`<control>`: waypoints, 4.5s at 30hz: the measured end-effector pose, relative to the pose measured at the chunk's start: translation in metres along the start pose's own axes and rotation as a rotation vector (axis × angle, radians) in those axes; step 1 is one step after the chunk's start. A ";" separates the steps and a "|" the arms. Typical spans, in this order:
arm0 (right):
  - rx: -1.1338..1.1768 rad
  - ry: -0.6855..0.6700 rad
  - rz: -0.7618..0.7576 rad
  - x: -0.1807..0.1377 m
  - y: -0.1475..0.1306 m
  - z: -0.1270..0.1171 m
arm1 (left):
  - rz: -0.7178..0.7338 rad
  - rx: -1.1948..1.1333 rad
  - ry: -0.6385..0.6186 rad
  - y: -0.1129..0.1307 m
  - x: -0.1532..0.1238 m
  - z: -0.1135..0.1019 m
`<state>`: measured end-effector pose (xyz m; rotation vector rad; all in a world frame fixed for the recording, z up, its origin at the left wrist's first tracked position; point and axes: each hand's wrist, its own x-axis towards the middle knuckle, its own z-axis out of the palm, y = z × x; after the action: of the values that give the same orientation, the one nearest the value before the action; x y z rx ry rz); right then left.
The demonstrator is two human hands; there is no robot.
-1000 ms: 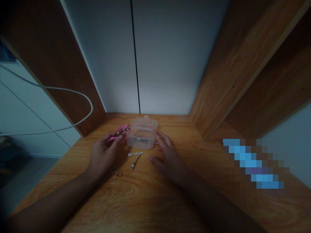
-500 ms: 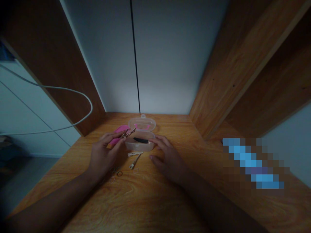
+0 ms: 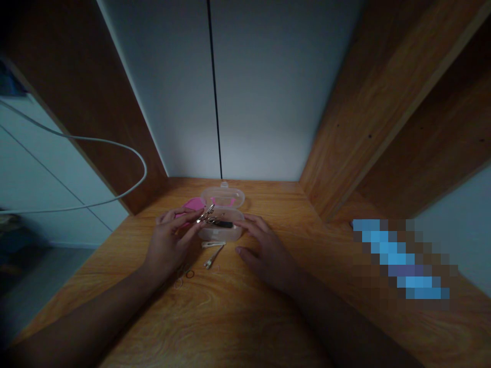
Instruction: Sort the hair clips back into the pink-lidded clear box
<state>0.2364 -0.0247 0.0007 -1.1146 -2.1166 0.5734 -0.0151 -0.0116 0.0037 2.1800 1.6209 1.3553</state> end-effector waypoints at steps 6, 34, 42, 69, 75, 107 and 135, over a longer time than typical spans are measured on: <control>-0.005 -0.010 -0.015 -0.001 0.000 0.000 | 0.002 -0.009 -0.013 0.000 0.000 0.000; 0.012 0.000 -0.007 0.001 -0.001 -0.001 | 0.036 -0.037 -0.015 -0.001 0.000 0.002; 0.007 -0.009 -0.019 -0.001 0.000 -0.001 | 0.073 -0.045 -0.037 0.001 0.001 0.000; -0.046 0.225 -0.144 0.002 -0.007 -0.007 | 0.480 0.053 -0.004 0.014 0.000 -0.018; -0.015 0.262 -0.192 0.001 -0.008 -0.009 | 0.714 0.200 -0.352 0.023 0.000 -0.026; 0.026 0.085 -0.322 -0.005 -0.017 -0.012 | 0.355 0.287 -0.593 0.027 -0.009 -0.018; -0.010 -0.273 -0.223 -0.002 -0.021 -0.006 | 0.526 -0.172 -0.249 0.018 -0.014 -0.012</control>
<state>0.2299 -0.0375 0.0176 -0.8270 -2.4409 0.6377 -0.0112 -0.0356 0.0122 2.6397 0.8431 1.1996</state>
